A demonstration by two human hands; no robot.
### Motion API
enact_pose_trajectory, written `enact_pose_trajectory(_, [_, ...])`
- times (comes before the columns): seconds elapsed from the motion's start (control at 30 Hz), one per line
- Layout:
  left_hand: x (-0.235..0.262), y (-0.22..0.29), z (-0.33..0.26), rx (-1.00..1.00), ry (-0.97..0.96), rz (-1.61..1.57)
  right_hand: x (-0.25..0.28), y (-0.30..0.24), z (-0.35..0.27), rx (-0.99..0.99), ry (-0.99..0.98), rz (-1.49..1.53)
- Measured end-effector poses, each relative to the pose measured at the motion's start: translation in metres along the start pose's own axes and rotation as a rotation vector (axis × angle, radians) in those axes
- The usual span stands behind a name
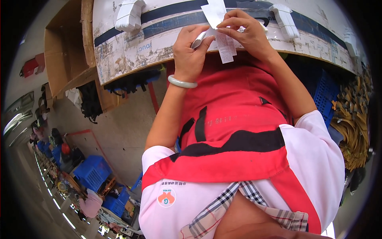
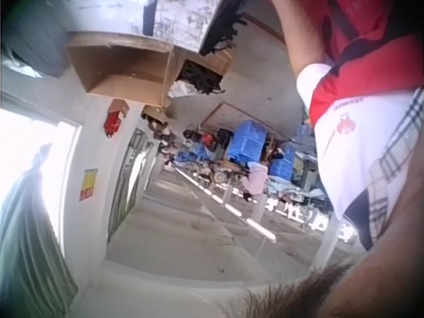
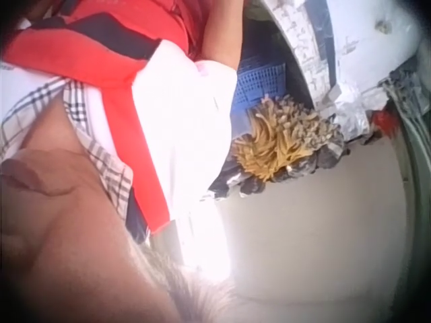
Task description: Folding and stacking instructional labels or manuals at an industrial workbench.
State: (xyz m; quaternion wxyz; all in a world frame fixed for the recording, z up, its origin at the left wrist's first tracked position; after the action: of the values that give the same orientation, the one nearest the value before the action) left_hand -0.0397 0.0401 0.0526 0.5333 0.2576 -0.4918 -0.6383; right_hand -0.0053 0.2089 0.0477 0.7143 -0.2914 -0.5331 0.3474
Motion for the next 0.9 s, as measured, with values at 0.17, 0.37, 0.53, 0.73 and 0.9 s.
enact_pose_trajectory(0.17, [-0.002,0.007,-0.001,-0.042,-0.163,-0.089,0.007,-0.040,-0.008,0.015,-0.062,0.224])
enact_pose_trajectory(0.37, [-0.002,0.015,-0.007,0.072,-0.192,-0.159,0.002,-0.033,-0.010,-0.072,-0.180,0.239])
enact_pose_trajectory(0.53, [0.001,0.009,-0.014,0.115,-0.181,-0.155,0.000,-0.037,-0.011,-0.047,-0.184,0.291])
enact_pose_trajectory(0.73, [0.001,0.001,-0.019,0.132,-0.157,-0.203,-0.003,-0.041,-0.011,-0.040,-0.229,0.306])
enact_pose_trajectory(0.9, [-0.015,-0.019,-0.034,0.515,-0.235,-0.430,-0.007,-0.027,-0.015,-0.177,-0.252,0.387])
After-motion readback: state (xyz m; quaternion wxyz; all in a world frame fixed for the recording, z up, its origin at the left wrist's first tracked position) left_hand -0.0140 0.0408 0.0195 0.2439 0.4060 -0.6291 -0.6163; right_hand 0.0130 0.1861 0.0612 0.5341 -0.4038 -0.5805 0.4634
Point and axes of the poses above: each hand's wrist, its own z-axis towards the middle knuckle, its own x-axis out of the back of the hand, y = z × x, the point moved 9 cm from there along z, towards the middle knuckle, and after that the axes turned 2 degrees about -z, right-handed, at the moved point
